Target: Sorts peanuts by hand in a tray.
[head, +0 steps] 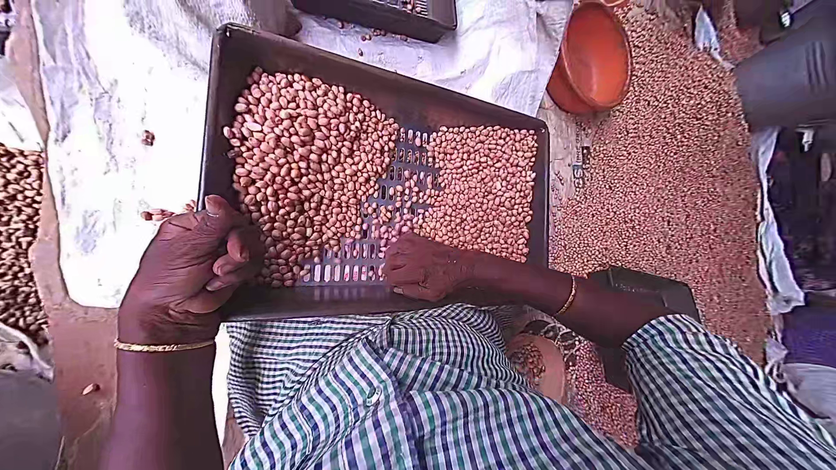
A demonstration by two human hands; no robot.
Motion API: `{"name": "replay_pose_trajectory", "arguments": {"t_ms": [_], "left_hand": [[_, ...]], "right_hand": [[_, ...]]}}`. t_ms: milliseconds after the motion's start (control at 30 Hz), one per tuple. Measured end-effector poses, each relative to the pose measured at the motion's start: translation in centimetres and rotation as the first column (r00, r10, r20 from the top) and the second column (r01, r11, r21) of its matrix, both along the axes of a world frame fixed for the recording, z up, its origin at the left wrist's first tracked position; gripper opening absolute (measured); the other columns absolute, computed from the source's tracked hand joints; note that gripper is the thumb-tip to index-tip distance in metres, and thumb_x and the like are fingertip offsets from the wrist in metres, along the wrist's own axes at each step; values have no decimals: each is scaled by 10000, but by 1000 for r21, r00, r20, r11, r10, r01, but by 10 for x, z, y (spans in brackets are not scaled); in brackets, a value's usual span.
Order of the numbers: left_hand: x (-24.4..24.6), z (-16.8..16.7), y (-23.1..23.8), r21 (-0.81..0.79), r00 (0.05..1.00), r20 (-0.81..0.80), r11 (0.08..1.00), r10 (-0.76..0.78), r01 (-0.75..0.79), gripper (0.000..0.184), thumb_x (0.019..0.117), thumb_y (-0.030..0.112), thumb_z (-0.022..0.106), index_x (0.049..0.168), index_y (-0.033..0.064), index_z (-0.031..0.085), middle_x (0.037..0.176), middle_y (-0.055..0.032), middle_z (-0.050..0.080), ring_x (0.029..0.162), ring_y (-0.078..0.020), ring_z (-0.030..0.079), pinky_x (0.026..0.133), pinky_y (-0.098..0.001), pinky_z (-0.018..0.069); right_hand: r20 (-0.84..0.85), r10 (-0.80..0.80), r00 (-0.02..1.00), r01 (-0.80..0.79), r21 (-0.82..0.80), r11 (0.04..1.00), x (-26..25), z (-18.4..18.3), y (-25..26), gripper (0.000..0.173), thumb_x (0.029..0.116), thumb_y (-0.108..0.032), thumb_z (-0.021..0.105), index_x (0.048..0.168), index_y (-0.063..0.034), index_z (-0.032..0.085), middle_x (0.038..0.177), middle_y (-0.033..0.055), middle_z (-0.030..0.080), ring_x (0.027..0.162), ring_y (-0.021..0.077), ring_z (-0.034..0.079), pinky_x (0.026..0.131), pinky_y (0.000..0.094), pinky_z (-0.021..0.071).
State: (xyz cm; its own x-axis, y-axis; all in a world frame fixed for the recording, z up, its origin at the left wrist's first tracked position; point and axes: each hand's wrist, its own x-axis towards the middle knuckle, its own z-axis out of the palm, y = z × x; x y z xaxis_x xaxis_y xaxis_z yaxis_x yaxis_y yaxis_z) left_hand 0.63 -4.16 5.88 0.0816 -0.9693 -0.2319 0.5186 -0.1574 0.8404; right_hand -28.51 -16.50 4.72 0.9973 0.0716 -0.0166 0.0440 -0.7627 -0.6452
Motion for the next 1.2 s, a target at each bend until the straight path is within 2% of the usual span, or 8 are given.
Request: {"name": "replay_pose_trajectory", "arguments": {"t_ms": [200,367,433,533,633,867,1067,1200], "left_hand": [[5,-10,0,-84,1000,-21,996,-5,4,452,1053,430,500,659,270,653,490,171,493,382,83,401,363,-83,330],[19,-32,1,-149,992,-92,986,-90,76,498,1073,444,449,667,225,637,495,153,480,382,67,413,364,-92,350],[15,-26,2,-139,989,-126,989,-77,59,486,1075,427,452,681,221,648,505,156,486,392,69,419,375,-86,356],[10,-15,0,-83,991,-129,996,-36,26,494,1078,424,433,682,231,657,505,156,501,388,71,414,371,-83,349],[24,-43,8,-106,992,-124,994,-30,17,487,1091,434,396,826,187,721,578,117,575,438,37,504,409,-111,436],[24,-42,13,21,997,-60,998,57,-56,496,1090,447,389,738,231,663,602,130,593,437,43,478,411,-107,408],[28,-41,12,6,995,-94,999,45,-45,471,1078,430,435,744,202,677,588,110,577,429,30,468,406,-112,404],[17,-23,10,71,992,-97,994,85,-78,543,1095,428,377,715,157,653,556,58,567,382,-2,447,369,-124,390]], "right_hand": [[-330,-130,935,49,-242,969,-83,64,-108,264,821,1,724,1009,-157,822,1373,198,632,1371,505,465,1083,761,248],[128,-455,881,472,-255,844,-73,93,-135,290,900,110,491,934,31,768,1197,217,716,1220,402,630,1074,558,414],[187,-388,903,408,-85,909,-46,73,-87,293,848,163,509,919,50,770,1108,215,742,1141,369,678,1045,469,474],[-4,-207,978,206,114,972,-22,27,-7,247,900,76,573,1029,10,773,1129,140,742,1179,305,654,1096,464,419],[-189,-215,958,257,238,937,-23,20,21,267,1002,-13,501,1112,62,732,1183,201,718,1206,349,641,1103,485,400],[-450,-379,809,428,10,904,-97,77,-6,158,937,-44,635,930,-14,789,1016,144,748,1056,328,671,966,569,410],[45,-888,457,867,-245,434,-105,76,-21,146,960,42,599,1019,72,729,1284,234,657,1127,365,663,969,447,524],[37,-916,399,874,-319,367,-108,51,-2,198,953,-23,659,1116,77,711,1424,229,576,1178,395,644,979,506,518]]}}
